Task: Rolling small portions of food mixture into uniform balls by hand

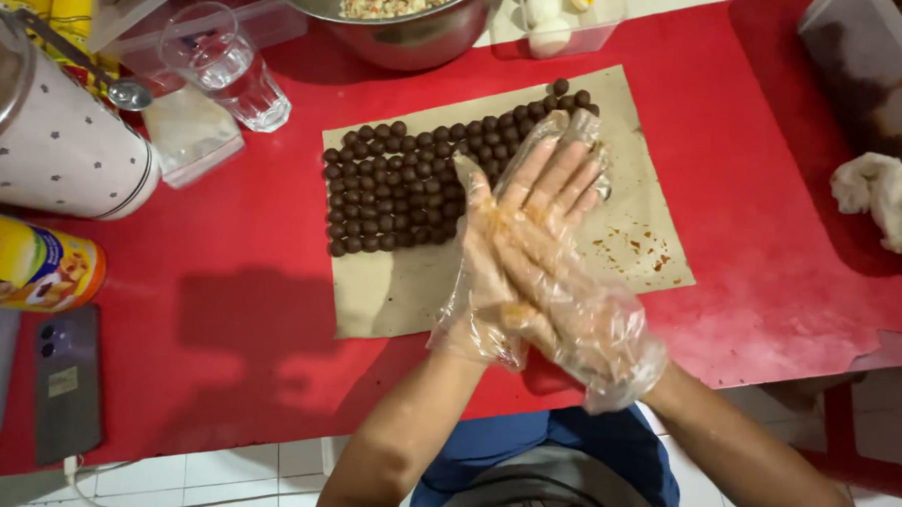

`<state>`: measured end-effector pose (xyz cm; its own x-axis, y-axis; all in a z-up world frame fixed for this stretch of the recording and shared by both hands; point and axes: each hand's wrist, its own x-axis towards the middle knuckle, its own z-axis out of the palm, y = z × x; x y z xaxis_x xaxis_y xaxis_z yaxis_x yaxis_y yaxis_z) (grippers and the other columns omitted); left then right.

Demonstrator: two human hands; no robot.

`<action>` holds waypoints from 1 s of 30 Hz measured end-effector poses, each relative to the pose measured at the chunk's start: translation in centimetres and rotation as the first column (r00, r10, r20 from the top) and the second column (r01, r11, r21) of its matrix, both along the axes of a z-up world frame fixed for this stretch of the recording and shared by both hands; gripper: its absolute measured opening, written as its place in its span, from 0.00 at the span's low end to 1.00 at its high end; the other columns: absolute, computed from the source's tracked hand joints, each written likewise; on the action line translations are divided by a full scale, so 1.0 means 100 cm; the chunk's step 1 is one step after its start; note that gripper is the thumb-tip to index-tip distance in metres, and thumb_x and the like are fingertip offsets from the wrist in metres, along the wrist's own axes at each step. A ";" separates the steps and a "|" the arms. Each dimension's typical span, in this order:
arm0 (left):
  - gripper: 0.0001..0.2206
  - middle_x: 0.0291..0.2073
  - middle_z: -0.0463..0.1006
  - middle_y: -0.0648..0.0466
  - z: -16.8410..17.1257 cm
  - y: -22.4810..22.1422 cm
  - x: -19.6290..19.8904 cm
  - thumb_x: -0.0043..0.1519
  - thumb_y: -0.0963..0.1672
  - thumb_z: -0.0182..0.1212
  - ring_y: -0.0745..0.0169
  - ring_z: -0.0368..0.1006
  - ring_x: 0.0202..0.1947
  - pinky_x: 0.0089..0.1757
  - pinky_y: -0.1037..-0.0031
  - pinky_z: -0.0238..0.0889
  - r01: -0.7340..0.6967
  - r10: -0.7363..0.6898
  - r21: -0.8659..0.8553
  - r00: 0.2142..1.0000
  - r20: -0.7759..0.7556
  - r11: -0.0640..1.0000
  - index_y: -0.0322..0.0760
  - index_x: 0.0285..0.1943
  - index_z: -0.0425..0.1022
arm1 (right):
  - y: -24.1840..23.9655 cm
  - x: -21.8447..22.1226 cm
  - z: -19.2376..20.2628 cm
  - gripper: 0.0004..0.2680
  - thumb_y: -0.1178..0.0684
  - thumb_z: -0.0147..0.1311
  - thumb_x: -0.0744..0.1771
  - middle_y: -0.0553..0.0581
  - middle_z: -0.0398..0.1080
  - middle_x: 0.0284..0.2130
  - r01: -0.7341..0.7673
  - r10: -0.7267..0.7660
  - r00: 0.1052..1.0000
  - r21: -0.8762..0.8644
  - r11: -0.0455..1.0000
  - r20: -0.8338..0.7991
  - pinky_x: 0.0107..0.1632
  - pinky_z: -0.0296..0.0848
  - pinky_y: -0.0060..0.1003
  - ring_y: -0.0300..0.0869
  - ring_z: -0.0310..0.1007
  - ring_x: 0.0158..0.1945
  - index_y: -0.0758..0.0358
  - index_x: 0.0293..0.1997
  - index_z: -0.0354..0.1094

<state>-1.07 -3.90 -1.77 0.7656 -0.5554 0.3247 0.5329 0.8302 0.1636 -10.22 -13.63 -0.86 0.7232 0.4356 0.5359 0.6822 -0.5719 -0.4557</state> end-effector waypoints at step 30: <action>0.40 0.78 0.49 0.36 0.022 0.011 0.000 0.64 0.61 0.36 0.36 0.42 0.79 0.73 0.47 0.32 0.171 -0.116 0.155 0.943 -0.311 0.973 0.33 0.80 0.49 | -0.010 0.007 0.024 0.23 0.41 0.45 0.73 0.62 0.59 0.71 0.147 -0.139 0.986 -0.090 0.985 0.087 0.59 0.80 0.50 0.56 0.70 0.69 0.55 0.78 0.45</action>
<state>-1.11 -2.77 0.41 0.7197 -0.6940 -0.0197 0.6910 0.7134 0.1165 -9.50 -14.67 1.50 0.7383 0.3828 0.5553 0.6220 -0.7047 -0.3412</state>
